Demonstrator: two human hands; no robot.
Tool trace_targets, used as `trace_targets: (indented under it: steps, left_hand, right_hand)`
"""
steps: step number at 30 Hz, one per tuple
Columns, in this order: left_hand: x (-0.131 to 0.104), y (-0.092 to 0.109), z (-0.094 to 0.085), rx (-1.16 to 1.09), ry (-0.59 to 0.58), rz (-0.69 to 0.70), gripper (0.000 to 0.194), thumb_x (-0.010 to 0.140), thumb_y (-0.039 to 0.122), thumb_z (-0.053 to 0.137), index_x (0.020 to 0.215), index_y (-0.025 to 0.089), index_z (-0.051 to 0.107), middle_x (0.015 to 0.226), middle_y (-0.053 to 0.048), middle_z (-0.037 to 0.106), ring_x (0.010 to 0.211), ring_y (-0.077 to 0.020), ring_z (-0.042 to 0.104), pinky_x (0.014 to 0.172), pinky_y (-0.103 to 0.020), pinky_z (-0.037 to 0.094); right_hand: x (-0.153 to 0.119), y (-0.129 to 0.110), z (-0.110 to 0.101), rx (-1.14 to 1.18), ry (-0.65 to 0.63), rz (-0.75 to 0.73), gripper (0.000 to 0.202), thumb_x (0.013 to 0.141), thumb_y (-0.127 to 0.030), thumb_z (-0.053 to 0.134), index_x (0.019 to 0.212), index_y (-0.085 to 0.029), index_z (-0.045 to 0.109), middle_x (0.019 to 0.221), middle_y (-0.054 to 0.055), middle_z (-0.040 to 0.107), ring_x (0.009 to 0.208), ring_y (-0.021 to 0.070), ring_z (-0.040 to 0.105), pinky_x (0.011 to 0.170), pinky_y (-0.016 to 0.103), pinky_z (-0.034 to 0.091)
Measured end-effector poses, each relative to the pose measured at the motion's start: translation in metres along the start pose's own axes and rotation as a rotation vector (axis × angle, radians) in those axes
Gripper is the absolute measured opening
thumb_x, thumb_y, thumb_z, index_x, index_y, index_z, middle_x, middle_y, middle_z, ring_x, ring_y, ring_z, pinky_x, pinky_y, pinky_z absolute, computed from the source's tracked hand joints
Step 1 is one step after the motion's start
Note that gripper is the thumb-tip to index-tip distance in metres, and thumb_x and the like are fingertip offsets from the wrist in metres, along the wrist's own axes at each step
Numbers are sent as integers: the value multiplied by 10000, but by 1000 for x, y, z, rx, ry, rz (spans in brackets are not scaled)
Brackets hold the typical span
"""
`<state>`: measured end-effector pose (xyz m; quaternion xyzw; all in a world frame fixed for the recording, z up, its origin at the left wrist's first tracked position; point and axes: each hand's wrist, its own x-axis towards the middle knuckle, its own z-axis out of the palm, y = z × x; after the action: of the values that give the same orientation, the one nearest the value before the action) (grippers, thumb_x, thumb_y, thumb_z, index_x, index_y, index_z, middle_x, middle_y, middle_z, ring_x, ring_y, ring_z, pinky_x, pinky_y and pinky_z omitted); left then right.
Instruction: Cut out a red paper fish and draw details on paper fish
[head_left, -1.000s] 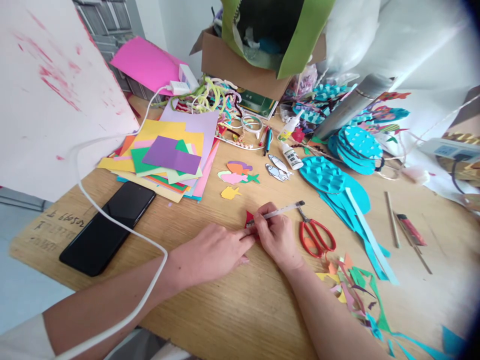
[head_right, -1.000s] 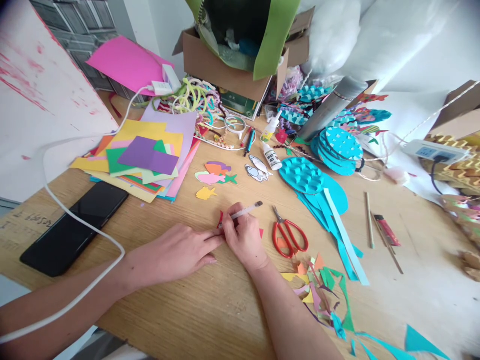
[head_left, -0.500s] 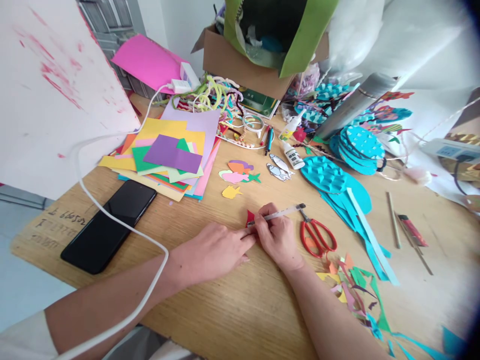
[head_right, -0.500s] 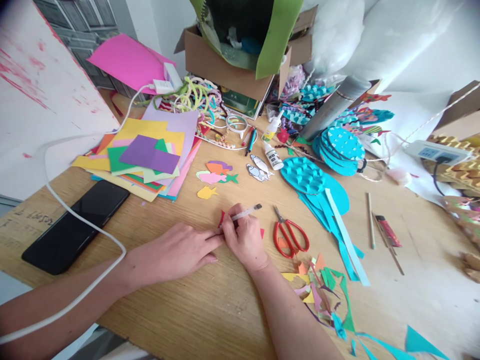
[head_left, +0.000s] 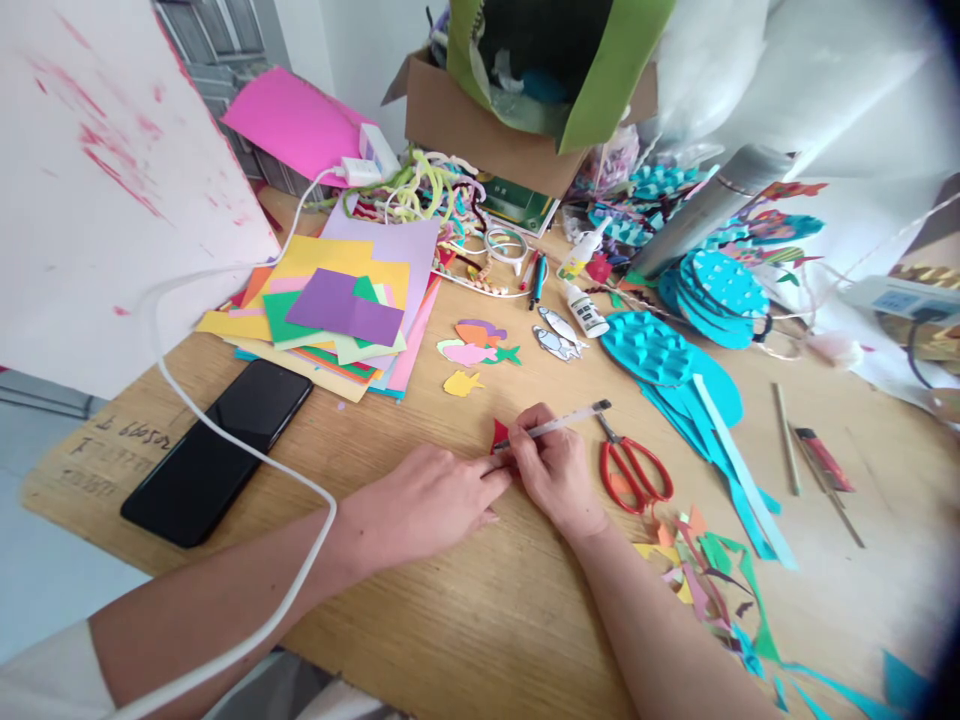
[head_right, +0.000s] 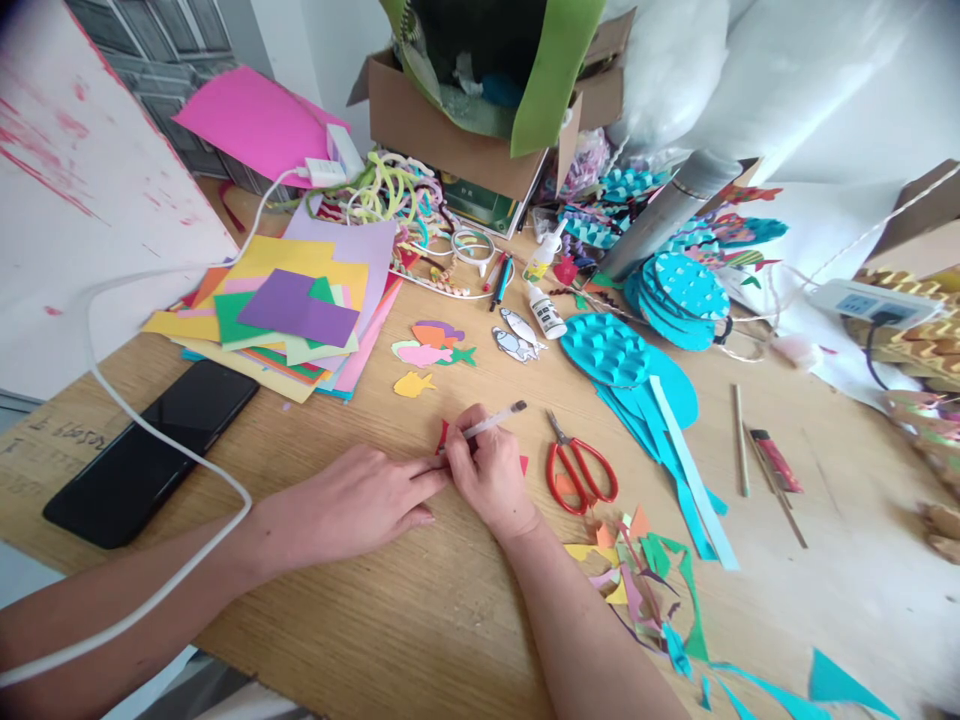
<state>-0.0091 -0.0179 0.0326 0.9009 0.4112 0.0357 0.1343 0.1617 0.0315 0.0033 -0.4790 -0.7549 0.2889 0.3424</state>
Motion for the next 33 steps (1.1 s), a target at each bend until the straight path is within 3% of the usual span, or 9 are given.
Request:
trace_targets:
  steps: [28, 30, 33]
  left_hand:
    - [-1, 1, -2, -10, -16, -6, 375, 913, 323, 553, 1266, 210, 494, 1122, -77, 667, 805, -233, 682, 629, -330, 496]
    - [-1, 1, -1, -14, -20, -10, 417, 916, 331, 547, 1309, 217, 465, 1192, -88, 646, 809, -234, 686, 640, -338, 501]
    - [-1, 0, -1, -12, -22, -11, 481, 917, 340, 540, 1369, 234, 413, 1323, -107, 577, 796, -225, 693, 647, -341, 507]
  right_hand:
    - [-2, -2, -1, -42, -32, -109, 178, 851, -150, 464, 684, -206, 486, 596, 0, 542, 523, 131, 523, 510, 253, 414]
    - [-5, -1, -1, 4, 41, -114, 175, 858, -158, 471, 690, -207, 480, 594, -8, 521, 519, 128, 499, 498, 253, 399]
    - [-9, 1, 0, 95, 288, -110, 150, 900, -209, 478, 750, -205, 491, 631, -13, 520, 522, 123, 490, 503, 253, 404]
